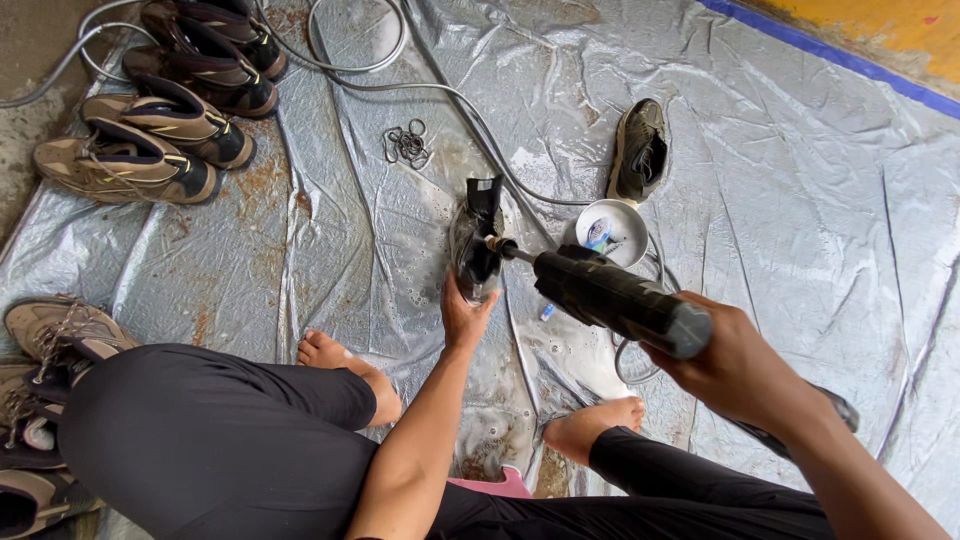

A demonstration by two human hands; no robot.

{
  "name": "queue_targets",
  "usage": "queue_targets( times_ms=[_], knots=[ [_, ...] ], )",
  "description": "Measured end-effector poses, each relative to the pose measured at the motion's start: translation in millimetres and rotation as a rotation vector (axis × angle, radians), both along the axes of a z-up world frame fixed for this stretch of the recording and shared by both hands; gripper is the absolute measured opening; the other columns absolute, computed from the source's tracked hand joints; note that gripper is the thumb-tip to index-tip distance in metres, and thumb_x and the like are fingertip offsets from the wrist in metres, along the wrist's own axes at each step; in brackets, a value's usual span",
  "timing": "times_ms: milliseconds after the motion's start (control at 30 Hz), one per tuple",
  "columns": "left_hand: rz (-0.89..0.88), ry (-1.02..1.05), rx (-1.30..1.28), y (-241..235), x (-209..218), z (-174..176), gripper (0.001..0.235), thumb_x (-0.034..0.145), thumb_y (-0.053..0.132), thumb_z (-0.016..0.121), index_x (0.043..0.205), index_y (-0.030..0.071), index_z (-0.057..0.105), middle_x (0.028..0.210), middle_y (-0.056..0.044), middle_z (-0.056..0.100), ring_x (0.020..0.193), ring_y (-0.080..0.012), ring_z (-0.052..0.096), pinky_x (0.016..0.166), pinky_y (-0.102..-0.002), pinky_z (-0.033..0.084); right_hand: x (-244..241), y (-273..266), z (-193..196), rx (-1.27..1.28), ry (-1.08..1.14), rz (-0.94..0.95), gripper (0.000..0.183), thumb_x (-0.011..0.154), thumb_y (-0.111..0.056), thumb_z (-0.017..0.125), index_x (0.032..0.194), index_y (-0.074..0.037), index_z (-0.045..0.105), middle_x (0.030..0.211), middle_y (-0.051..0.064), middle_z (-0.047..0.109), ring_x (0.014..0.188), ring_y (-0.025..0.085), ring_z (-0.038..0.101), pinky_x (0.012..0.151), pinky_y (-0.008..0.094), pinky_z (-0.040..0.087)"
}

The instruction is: The person uses a power drill with a brush attachment to clean a hiking boot. They hold the boot with one hand and operate the drill with the other, scrubbing the sole and sides of the shoe.

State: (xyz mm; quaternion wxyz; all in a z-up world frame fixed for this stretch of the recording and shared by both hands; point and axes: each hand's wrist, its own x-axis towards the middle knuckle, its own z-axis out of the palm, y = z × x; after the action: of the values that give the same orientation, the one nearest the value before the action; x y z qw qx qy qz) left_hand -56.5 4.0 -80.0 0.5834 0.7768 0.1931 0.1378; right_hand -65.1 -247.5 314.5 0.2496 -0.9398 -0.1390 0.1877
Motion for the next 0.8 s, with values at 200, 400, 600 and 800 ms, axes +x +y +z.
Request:
queue_targets(
  times_ms=[200,400,600,800],
  knots=[
    [0.031,0.124,-0.04,3.0,-17.1,3.0,0.105,0.069,0.024,0.096,0.154,-0.007,0.044,0.148,-0.035,0.053,0.141,-0.0521,0.052,0.121,-0.059,0.041,0.6,11.1,-27.0,0.091,0.078,-0.031,0.012,0.077,-0.009,0.081,0.084,-0.002,0.075,0.077,0.016,0.076,0.067,0.034,0.073,0.066,0.041,0.056],
    [0.003,0.248,-0.303,8.8,-20.4,-36.1,0.126,0.051,0.054,0.104,0.156,0.012,0.048,0.15,-0.028,0.052,0.143,-0.0447,0.052,0.125,-0.054,0.038,4.3,14.5,-46.1,0.009,0.138,0.018,0.013,0.078,-0.009,0.079,0.089,-0.004,0.075,0.081,0.014,0.075,0.072,0.036,0.075,0.069,0.042,0.058],
    [0.381,0.495,-1.153,35.5,-2.4,31.4,0.089,0.084,0.078,0.071,0.124,0.0,0.061,0.084,-0.004,0.055,0.068,-0.0113,0.046,0.062,-0.024,0.033,6.0,15.2,-48.4,-0.034,0.133,0.034,0.02,0.077,-0.013,0.081,0.092,-0.003,0.072,0.083,0.014,0.072,0.075,0.039,0.075,0.071,0.045,0.058],
    [0.22,0.506,-1.749,19.8,11.3,14.0,0.112,0.09,0.072,0.071,0.172,0.014,0.021,0.176,-0.02,0.024,0.158,-0.0519,0.02,0.115,-0.085,0.015,12.5,9.4,-41.2,0.067,0.155,-0.025,0.013,0.08,-0.013,0.079,0.085,-0.003,0.072,0.079,0.017,0.071,0.071,0.04,0.073,0.068,0.044,0.058]
  ],
)
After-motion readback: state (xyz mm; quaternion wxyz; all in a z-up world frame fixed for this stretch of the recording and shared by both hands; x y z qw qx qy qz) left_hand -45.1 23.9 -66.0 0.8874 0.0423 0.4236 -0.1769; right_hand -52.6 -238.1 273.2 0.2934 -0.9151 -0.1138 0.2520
